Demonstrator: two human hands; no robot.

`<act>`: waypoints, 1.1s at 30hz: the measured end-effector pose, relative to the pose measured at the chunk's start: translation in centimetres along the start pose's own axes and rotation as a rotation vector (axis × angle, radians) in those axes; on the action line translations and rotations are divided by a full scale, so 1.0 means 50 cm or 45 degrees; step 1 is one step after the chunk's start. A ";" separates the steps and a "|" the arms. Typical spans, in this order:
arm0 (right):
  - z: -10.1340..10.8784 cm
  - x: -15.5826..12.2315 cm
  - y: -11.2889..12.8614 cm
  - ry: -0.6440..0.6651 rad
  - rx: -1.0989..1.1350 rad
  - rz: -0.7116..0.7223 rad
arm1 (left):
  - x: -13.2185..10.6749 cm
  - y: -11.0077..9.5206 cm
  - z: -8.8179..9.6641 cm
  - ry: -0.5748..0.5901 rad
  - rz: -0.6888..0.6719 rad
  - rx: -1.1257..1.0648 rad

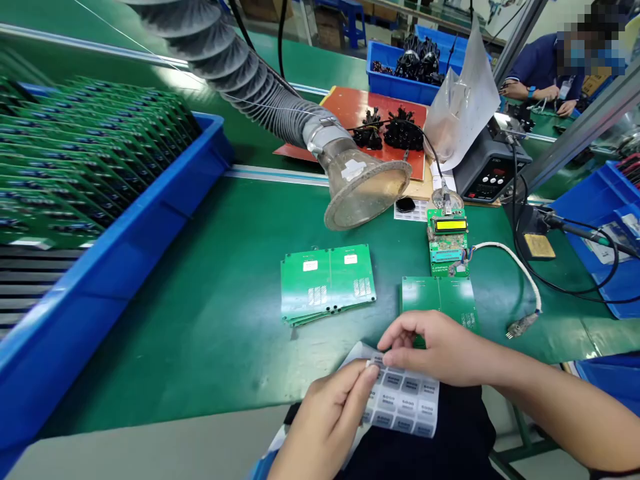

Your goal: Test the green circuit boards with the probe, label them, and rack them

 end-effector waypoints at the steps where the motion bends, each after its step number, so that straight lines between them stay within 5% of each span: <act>1: -0.004 -0.001 0.002 0.003 -0.005 0.014 | 0.001 -0.002 0.002 -0.016 -0.006 0.010; 5: 0.029 0.000 0.007 -0.126 0.023 0.041 | 0.000 0.004 0.006 -0.035 0.073 0.023; 9: 0.140 0.016 -0.004 -0.392 -0.225 0.052 | -0.007 0.015 0.005 0.081 0.240 -0.165; 12: 0.182 0.042 -0.029 -0.284 -0.514 -0.018 | -0.020 0.032 -0.009 0.284 0.471 -0.423; 15: 0.183 0.060 -0.046 -0.197 -0.675 -0.032 | -0.033 0.050 -0.029 0.490 0.645 -0.588; 19: 0.171 0.066 -0.050 -0.255 -0.815 -0.010 | -0.039 0.066 -0.051 0.631 0.659 -0.694; 28: 0.169 0.062 -0.043 -0.313 -0.869 -0.013 | -0.035 0.069 -0.045 0.580 0.710 -0.748; 33: 0.135 0.042 -0.012 -0.532 -1.339 0.077 | -0.032 0.060 -0.047 0.498 0.774 -0.885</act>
Point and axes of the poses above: each hand's wrist, its own x-axis towards the middle knuckle, its own z-axis out of the back of the hand, y = z × x, the point moved 6 cm from there along x, towards the middle knuckle, and after that the axes turned 3 degrees about -y, right-handed, at the moved point
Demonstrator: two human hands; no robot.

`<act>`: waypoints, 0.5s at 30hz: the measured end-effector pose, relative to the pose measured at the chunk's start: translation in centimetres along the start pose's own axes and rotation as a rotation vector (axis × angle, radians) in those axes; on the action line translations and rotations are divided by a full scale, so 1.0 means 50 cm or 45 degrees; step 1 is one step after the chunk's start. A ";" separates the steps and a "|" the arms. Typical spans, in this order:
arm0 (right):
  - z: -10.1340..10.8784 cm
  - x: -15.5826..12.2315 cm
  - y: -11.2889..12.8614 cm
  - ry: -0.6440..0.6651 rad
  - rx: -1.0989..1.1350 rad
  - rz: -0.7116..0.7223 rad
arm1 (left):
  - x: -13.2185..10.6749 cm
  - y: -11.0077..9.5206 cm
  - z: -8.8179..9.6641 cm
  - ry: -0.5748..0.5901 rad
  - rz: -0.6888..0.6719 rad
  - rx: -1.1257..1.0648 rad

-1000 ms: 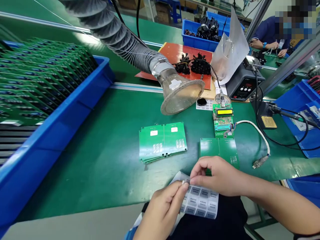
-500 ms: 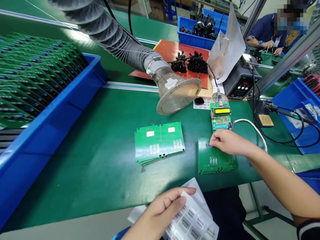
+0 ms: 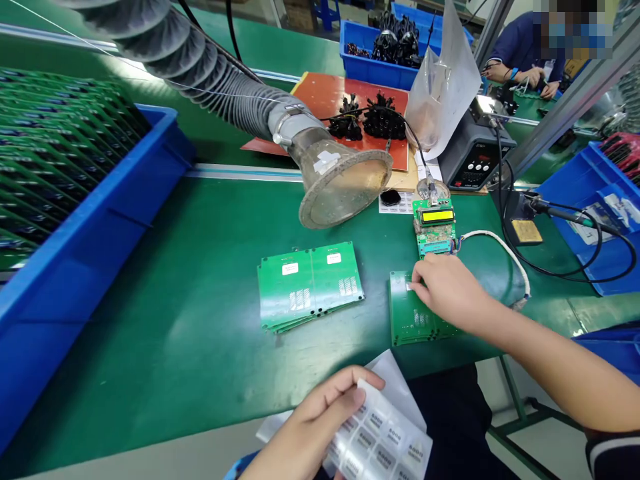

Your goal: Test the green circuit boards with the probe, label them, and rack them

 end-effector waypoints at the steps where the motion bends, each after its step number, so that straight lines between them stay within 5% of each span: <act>1: 0.008 -0.006 0.002 -0.091 -0.090 -0.008 | 0.003 0.002 -0.001 0.027 0.003 -0.043; 3: 0.026 -0.019 -0.010 -0.261 -0.112 -0.040 | 0.009 0.009 -0.002 0.098 0.009 -0.109; 6: 0.039 -0.032 -0.069 -0.320 0.252 -0.056 | 0.010 0.014 -0.002 0.175 0.042 -0.147; 12: 0.000 -0.041 -0.148 0.221 0.853 0.048 | -0.012 -0.008 -0.020 0.278 0.053 -0.117; 15: -0.014 -0.038 -0.147 0.260 0.836 0.066 | -0.010 -0.017 -0.029 0.381 -0.065 -0.086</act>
Point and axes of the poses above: each hand's wrist, its own x-axis towards the middle knuckle, its own z-axis out of the back of the hand, y = z × x, the point moved 6 cm from there along x, towards the middle knuckle, and after that the axes turned 3 degrees about -y, right-handed, at the moved point
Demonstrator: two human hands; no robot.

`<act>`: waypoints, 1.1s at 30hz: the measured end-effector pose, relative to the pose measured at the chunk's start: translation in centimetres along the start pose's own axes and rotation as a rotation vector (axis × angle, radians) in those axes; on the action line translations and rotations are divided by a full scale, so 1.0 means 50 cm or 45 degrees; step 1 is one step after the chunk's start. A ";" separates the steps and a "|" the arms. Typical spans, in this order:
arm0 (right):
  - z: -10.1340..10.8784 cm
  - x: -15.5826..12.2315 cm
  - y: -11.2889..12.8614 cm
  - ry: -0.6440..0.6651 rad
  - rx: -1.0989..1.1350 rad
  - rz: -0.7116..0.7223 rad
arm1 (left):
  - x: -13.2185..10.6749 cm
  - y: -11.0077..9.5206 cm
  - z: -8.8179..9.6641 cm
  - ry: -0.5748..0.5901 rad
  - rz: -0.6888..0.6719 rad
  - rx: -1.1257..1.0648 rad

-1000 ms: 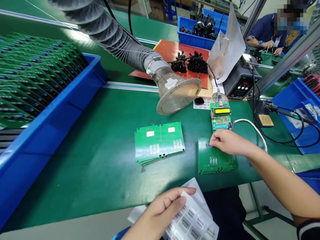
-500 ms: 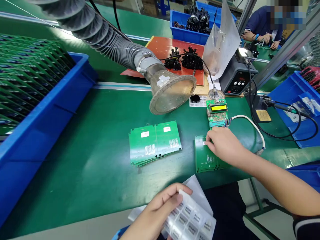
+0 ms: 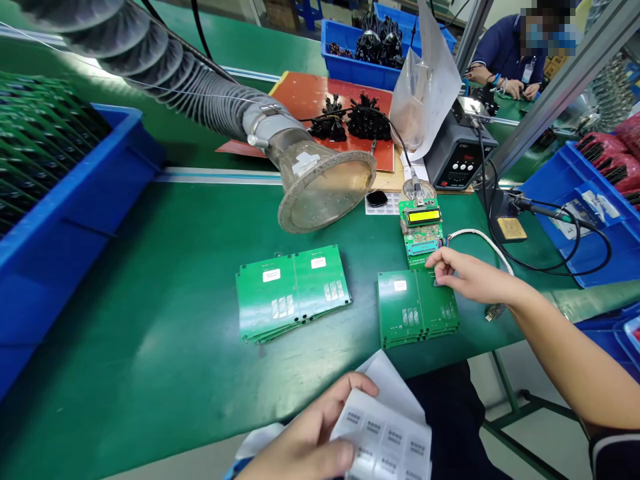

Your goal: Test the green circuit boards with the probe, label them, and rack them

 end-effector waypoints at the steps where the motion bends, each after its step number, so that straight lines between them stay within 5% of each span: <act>1: -0.004 0.003 0.001 -0.013 -0.021 0.006 | 0.004 0.001 -0.002 0.060 -0.029 0.022; 5: -0.014 0.003 0.010 -0.128 -0.165 0.067 | 0.015 0.011 -0.006 0.231 -0.080 0.065; 10: -0.001 -0.035 0.028 -0.509 -0.384 0.176 | 0.012 0.013 0.009 0.028 -0.087 0.095; 15: -0.047 -0.058 0.041 -0.097 -0.496 0.256 | -0.001 0.001 0.014 0.018 -0.188 0.137; 19: -0.032 -0.041 0.090 -0.036 -0.502 0.270 | -0.023 -0.014 0.020 -0.023 -0.281 0.167; 24: -0.077 0.078 0.231 -0.092 -0.459 0.569 | -0.042 -0.018 0.029 -0.231 -0.401 0.155; 28: -0.165 0.182 0.279 0.007 -0.494 0.675 | -0.049 -0.028 0.039 -0.676 -0.488 0.164; 30: -0.178 0.188 0.280 0.021 -0.491 0.696 | -0.055 -0.039 0.040 -0.868 -0.533 0.221; 33: -0.146 0.136 0.269 -0.104 -0.328 0.667 | -0.052 -0.050 0.045 -0.958 -0.535 0.288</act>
Point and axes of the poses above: each hand's wrist, its own x-axis towards the middle knuckle, its own z-axis out of the back of the hand, y = z × x, the point moved 6 cm from there along x, towards the middle knuckle, and after that the axes turned 3 degrees about -y, right-handed, at the moved point
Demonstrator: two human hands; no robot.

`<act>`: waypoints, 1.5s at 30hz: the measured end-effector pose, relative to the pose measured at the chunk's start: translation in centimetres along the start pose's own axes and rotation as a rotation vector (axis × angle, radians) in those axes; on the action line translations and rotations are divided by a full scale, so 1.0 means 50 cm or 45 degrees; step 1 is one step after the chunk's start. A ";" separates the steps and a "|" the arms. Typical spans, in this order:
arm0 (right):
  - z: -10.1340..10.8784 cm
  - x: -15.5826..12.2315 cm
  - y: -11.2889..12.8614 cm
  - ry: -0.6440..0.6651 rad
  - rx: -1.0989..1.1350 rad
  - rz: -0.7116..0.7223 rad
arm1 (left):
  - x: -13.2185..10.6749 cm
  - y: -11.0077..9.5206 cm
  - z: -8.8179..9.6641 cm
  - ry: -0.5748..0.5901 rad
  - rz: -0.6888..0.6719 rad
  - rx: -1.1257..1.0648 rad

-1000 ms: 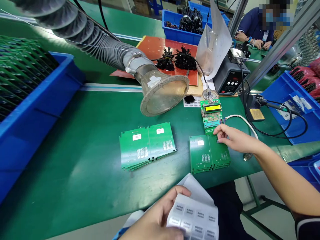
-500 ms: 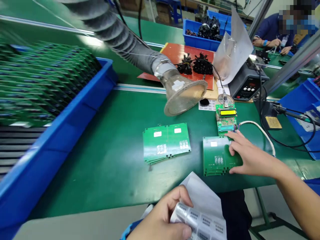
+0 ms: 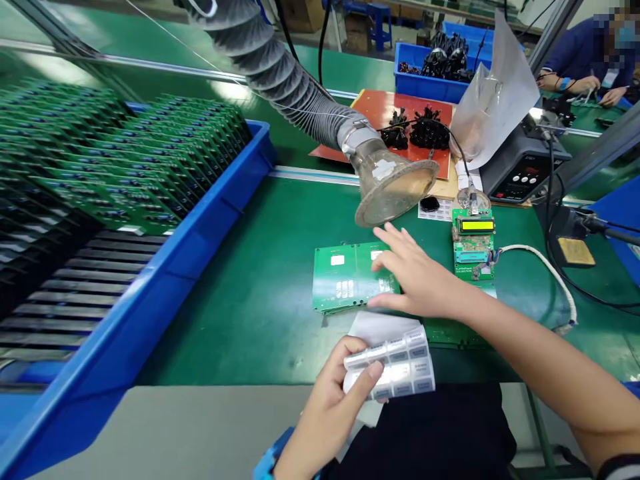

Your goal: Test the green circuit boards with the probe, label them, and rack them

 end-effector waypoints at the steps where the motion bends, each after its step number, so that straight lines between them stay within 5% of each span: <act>1: 0.013 -0.025 0.002 -0.031 0.081 -0.053 | 0.005 0.001 -0.001 0.021 -0.005 0.023; 7: -0.003 -0.134 0.009 0.118 0.510 -0.336 | 0.033 -0.003 -0.002 0.038 -0.223 0.225; 13: -0.027 -0.142 0.010 0.078 0.611 -0.385 | 0.036 -0.014 -0.016 0.038 -0.372 0.365; 18: -0.035 -0.157 0.010 0.106 0.611 -0.416 | 0.037 -0.012 -0.010 -0.155 -0.336 0.372; 22: -0.034 -0.172 0.000 0.134 0.562 -0.538 | 0.036 -0.011 -0.008 -0.173 -0.369 0.392; 27: -0.022 -0.171 0.005 0.076 0.510 -0.433 | 0.032 -0.017 -0.004 -0.136 -0.541 0.439; 31: -0.025 -0.178 0.021 -0.151 0.328 -0.224 | 0.029 -0.018 -0.004 -0.163 -0.628 0.470; 34: -0.026 -0.187 0.043 -0.295 0.149 -0.044 | 0.033 -0.012 -0.001 -0.233 -0.545 0.483; 37: 0.002 -0.189 0.040 -0.396 0.257 0.014 | 0.040 0.001 0.006 -0.269 -0.377 0.445; 41: 0.067 -0.181 -0.059 -0.451 0.311 -0.402 | 0.043 0.013 0.012 -0.246 -0.222 0.358; 45: 0.073 -0.175 -0.145 -0.141 0.154 -0.737 | 0.034 0.008 0.008 -0.252 -0.159 0.302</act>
Point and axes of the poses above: each hand's wrist, its own x-axis towards the middle knuckle, its own z-axis out of the back of the hand, y = z × x, the point moved 6 cm from there along x, towards the middle knuckle, and after that the axes turned 3 degrees about -y, right-handed, at the moved point
